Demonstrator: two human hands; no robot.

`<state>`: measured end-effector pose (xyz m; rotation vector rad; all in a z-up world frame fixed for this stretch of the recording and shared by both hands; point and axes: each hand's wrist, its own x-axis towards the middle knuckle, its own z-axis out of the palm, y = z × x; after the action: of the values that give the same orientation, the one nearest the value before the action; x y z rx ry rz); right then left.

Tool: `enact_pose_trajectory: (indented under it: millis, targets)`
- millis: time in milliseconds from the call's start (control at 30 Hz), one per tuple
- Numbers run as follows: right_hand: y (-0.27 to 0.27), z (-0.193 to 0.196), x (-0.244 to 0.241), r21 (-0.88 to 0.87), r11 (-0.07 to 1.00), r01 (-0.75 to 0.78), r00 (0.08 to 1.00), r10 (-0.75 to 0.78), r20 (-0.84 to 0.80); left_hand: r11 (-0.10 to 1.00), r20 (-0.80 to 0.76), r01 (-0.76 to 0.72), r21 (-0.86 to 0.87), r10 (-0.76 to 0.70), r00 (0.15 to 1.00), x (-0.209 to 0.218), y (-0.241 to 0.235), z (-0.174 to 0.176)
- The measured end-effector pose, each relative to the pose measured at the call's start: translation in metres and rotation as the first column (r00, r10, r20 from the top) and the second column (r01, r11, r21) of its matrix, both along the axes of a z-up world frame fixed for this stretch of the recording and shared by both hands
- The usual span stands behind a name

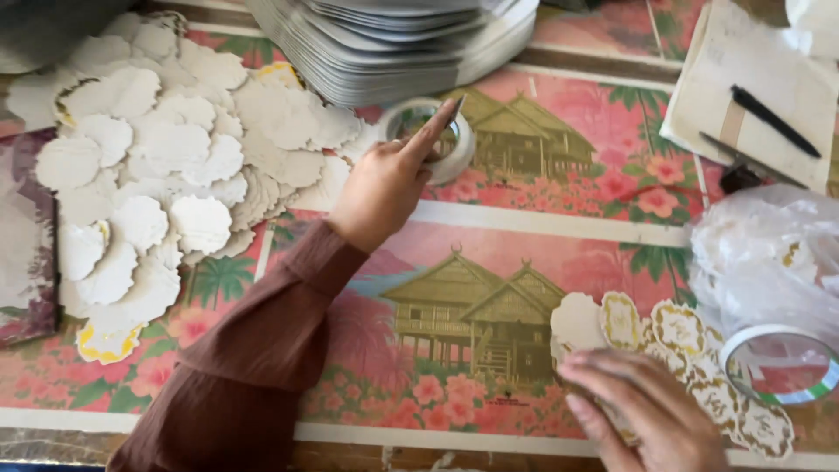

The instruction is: The person applies double-sided tape to the back of small, white, scalloped-edge paper cutouts. They pick up a cutout, apply a strip of tape, and place it on the table, repeating the process.

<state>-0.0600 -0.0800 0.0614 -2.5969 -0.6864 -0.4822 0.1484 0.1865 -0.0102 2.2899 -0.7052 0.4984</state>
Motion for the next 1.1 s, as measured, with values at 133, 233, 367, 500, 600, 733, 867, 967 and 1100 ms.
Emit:
enact_pose_trajectory:
  millis: [133,233,367,500,600,733,867,967,1100]
  targets:
    - [0.014,-0.012,0.002,0.167,0.986,0.031,0.995,-0.013,-0.103,0.97,-0.138,0.026,-0.241,-0.061,0.988,-0.027,0.004,0.02]
    - [0.016,-0.024,0.003,0.193,0.966,0.174,0.955,-0.117,-0.273,0.609,-0.349,0.068,-0.79,-0.538,0.768,-0.064,0.002,0.038]
    - [0.031,-0.039,0.002,0.629,0.668,0.397,0.856,-0.023,-0.516,-0.049,-0.016,-0.16,-0.986,-0.925,0.38,-0.137,-0.004,0.023]
    - [0.049,-0.041,-0.011,0.698,0.589,0.408,0.85,0.033,-0.526,-0.109,-0.003,-0.295,-0.949,-0.935,0.356,-0.191,-0.013,0.014]
    - [0.038,-0.05,-0.022,0.546,0.749,0.376,0.871,-0.083,-0.485,-0.023,-0.084,-0.25,-0.968,-0.91,0.407,-0.199,-0.008,0.003]
    - [0.027,-0.047,-0.02,0.447,0.847,0.289,0.915,-0.106,-0.389,0.021,-0.141,-0.319,-0.948,-0.923,0.358,-0.192,-0.004,-0.006]
    - [0.032,-0.021,-0.014,0.001,0.994,-0.108,0.991,0.108,0.083,0.328,-0.402,-0.281,-0.902,-0.876,0.268,-0.185,-0.011,0.006]
    - [0.033,-0.018,-0.016,-0.047,0.987,-0.15,0.975,0.156,0.156,0.33,-0.39,-0.248,-0.911,-0.885,0.255,-0.186,-0.018,0.007]
    - [0.008,-0.05,-0.027,0.293,0.956,-0.001,0.999,0.017,-0.05,0.354,-0.411,-0.255,-0.9,-0.884,0.222,-0.188,-0.022,0.003]
